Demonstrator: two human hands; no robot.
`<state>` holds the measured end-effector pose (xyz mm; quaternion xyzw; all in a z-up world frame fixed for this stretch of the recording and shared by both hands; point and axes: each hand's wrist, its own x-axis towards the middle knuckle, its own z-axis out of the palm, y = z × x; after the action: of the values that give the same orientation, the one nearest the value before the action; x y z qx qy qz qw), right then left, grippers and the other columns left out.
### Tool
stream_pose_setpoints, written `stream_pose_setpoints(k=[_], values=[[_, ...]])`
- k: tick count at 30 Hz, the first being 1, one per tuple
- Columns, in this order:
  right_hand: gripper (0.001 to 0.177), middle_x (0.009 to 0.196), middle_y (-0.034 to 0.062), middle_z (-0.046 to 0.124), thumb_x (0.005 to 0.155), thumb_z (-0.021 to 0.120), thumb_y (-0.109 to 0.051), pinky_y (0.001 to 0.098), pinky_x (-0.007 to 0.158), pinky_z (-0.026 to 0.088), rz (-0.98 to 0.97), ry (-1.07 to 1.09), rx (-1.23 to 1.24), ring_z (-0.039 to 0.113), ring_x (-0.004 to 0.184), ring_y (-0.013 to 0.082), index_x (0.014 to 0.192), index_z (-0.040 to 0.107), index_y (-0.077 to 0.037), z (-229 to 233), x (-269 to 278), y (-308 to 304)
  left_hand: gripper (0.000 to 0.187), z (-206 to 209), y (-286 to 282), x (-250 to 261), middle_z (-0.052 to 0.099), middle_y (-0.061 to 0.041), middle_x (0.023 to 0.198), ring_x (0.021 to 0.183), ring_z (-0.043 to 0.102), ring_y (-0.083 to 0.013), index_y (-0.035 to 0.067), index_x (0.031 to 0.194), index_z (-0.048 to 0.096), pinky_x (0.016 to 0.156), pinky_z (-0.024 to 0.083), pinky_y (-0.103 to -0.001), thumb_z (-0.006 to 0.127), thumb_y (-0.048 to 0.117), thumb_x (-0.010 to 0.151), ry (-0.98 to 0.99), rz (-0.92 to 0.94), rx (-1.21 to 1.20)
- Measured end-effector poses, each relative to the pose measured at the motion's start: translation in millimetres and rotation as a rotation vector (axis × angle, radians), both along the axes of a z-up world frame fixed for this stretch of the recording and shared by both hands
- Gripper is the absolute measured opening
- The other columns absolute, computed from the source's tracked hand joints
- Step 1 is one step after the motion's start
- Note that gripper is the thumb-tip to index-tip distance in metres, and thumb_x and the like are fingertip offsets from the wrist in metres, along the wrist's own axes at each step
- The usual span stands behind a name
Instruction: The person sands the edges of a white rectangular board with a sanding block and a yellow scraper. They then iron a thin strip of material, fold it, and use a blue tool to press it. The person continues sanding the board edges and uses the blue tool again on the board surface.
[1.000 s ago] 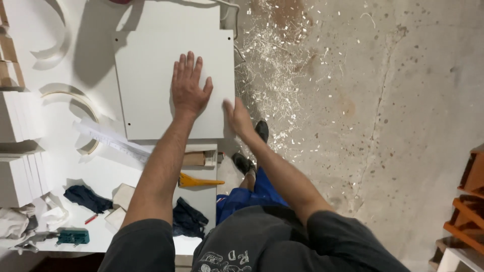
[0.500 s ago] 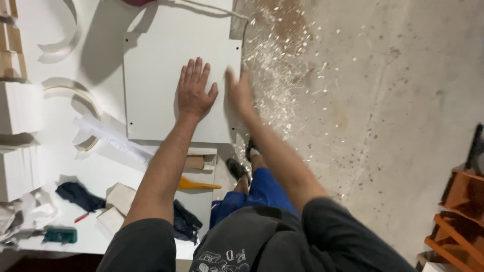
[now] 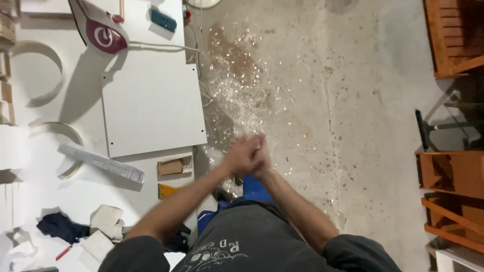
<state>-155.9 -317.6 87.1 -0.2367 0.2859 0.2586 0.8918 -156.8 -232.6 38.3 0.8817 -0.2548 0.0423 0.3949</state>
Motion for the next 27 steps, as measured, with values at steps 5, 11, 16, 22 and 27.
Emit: stream_pose_setpoints(k=[5, 11, 16, 22, 27], values=[[0.066, 0.145, 0.0228, 0.056, 0.106, 0.033, -0.046, 0.0387, 0.114, 0.039, -0.056, -0.569, -0.209, 0.052, 0.137, 0.0358, 0.144, 0.05, 0.005, 55, -18, -21, 0.061, -52, 28, 15, 0.057, -0.006, 0.142, 0.141, 0.046, -0.029, 0.023, 0.133, 0.058, 0.12, 0.034, -0.047, 0.04, 0.071, 0.099, 0.551, 0.243, -0.267], [0.074, 0.15, 0.0162, 0.054, 0.096, 0.055, -0.059, 0.0594, 0.116, 0.025, 0.439, -1.875, -1.398, 0.048, 0.138, 0.0399, 0.151, 0.049, -0.01, -49, 31, -45, 0.06, 66, 22, -6, 0.057, -0.013, 0.14, 0.129, 0.057, -0.0315, 0.017, 0.138, 0.055, 0.109, 0.047, -0.048, 0.042, 0.065, 0.103, 1.153, 0.41, -1.464], [0.025, 0.099, -0.0058, 0.078, 0.092, 0.064, -0.052, 0.0447, 0.084, 0.058, 1.141, -1.341, -1.609, 0.074, 0.096, 0.0254, 0.112, 0.074, -0.041, -165, 135, -73, 0.046, 110, 75, 0, 0.068, -0.026, 0.126, 0.1, 0.073, -0.0366, 0.002, 0.14, 0.058, 0.086, 0.06, -0.046, 0.055, 0.032, 0.105, 1.096, 0.665, -1.42], [0.034, 0.091, 0.0028, 0.078, 0.102, 0.055, -0.047, 0.0384, 0.08, 0.057, 1.296, -1.186, -1.373, 0.076, 0.09, 0.0255, 0.105, 0.078, -0.023, -126, 239, 5, 0.034, -21, 78, -22, 0.071, -0.023, 0.094, 0.081, 0.076, -0.0368, -0.007, 0.111, 0.065, 0.067, 0.065, -0.044, 0.077, 0.016, 0.088, 0.884, 1.497, -1.545], [0.032, 0.108, 0.0176, 0.075, 0.102, 0.055, -0.031, 0.0505, 0.088, 0.057, 1.105, -1.511, -1.173, 0.071, 0.108, 0.0367, 0.122, 0.069, -0.01, -86, 317, 130, 0.066, 15, 54, -7, 0.046, -0.006, 0.081, 0.063, 0.046, -0.0193, -0.003, 0.158, 0.028, 0.061, 0.035, -0.045, 0.058, 0.028, 0.108, 0.845, 1.569, -1.759]])
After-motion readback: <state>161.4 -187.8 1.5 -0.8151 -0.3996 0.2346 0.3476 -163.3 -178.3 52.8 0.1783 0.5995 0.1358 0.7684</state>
